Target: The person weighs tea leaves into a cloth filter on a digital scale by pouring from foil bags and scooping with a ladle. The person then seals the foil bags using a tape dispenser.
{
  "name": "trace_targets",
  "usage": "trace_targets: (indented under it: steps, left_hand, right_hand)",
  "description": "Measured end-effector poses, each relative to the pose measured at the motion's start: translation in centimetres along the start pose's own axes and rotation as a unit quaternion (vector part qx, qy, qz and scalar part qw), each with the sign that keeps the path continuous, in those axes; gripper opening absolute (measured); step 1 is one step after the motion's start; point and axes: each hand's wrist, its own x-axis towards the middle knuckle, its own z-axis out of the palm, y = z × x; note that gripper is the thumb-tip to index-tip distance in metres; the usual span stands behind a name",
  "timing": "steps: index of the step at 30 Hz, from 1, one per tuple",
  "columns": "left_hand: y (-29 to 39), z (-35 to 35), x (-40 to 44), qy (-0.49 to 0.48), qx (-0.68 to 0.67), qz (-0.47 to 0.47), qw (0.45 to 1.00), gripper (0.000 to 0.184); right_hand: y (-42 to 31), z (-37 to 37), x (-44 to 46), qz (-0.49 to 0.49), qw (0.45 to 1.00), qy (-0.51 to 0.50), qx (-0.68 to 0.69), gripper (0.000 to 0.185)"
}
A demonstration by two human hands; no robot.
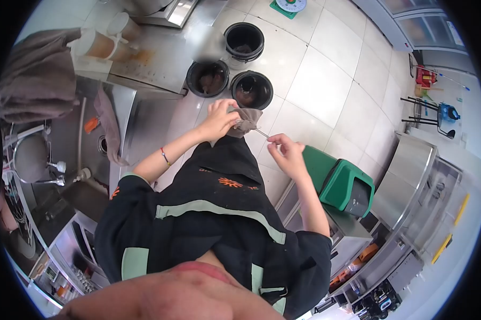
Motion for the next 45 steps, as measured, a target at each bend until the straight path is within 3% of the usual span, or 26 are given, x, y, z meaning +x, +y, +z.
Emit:
trace_targets:
  steps: [2,3,4,6,9,10,15,19,22,25,26,29,34,39,45]
  left_hand:
    - [-2.3,2.1,-0.5,0.006,0.028,-0.017,0.999,0.009]
    - [-1.9,5.0,2.5,-0.020,0.016,-0.066,0.997,0.009]
    - [-3.5,5.0,1.2,-0.044,0.035,-0.097,0.994,0.010]
    - [-8.0,8.1,7.4,-0.014,0.060,-0.084,0.995,0.010]
    - [-14.0,13.5,9.3,-0.042,0.133,-0.115,0.984,0.009]
    - [-15.3,15.3,9.0,-0.075,0.122,-0.152,0.978,0.008]
    - [-22.2,21.7,11.7,-0.152,0.170,-0.170,0.959,0.011]
    - [-24.0,23.4,10.3,-0.193,0.172,-0.200,0.945,0.013]
    - [-25.4,24.6,9.3,-0.193,0.210,-0.208,0.936,0.015]
    - [-26.8,25.8,9.0,-0.163,0.226,-0.221,0.935,0.017]
    - [-27.3,26.2,9.4,-0.141,0.228,-0.229,0.936,0.017]
    - [-26.4,25.3,9.7,-0.064,0.159,-0.253,0.952,0.015]
    - [-26.4,21.4,3.0,-0.101,0.145,-0.255,0.951,0.013]
    - [-26.5,14.5,-9.2,-0.235,0.164,-0.260,0.922,0.015]
    - [-25.6,8.5,-24.7,-0.384,0.235,-0.215,0.867,0.031]
  right_hand:
    - [0.6,1.6,1.0,-0.012,0.999,-0.006,-0.035,0.015]
    - [3.0,-1.5,3.4,0.012,0.999,-0.040,-0.034,0.015]
    - [4.3,0.9,4.9,0.011,0.998,-0.055,-0.019,0.014]
    - [8.0,-0.4,11.6,-0.004,0.999,-0.019,-0.043,0.013]
    - [13.6,1.9,16.9,0.017,0.999,-0.022,-0.044,0.013]
    - [15.8,3.3,18.1,0.036,0.998,-0.039,-0.041,0.013]
    - [23.9,8.6,24.0,0.091,0.994,-0.055,-0.039,0.014]
    - [26.9,12.4,26.8,0.164,0.985,-0.057,0.000,0.015]
    - [29.0,15.6,27.5,0.227,0.967,-0.113,0.012,0.018]
    - [30.0,18.2,27.7,0.149,0.982,-0.104,-0.043,0.022]
    - [30.6,18.1,28.4,0.186,0.971,-0.145,-0.033,0.023]
    - [32.9,19.9,28.7,0.138,0.988,-0.061,-0.013,0.026]
    - [30.7,20.7,23.6,0.134,0.981,0.135,0.038,0.024]
    - [29.7,26.1,8.4,0.223,0.955,0.163,0.108,0.024]
    - [29.5,38.6,-16.6,0.470,0.867,0.123,0.116,0.027]
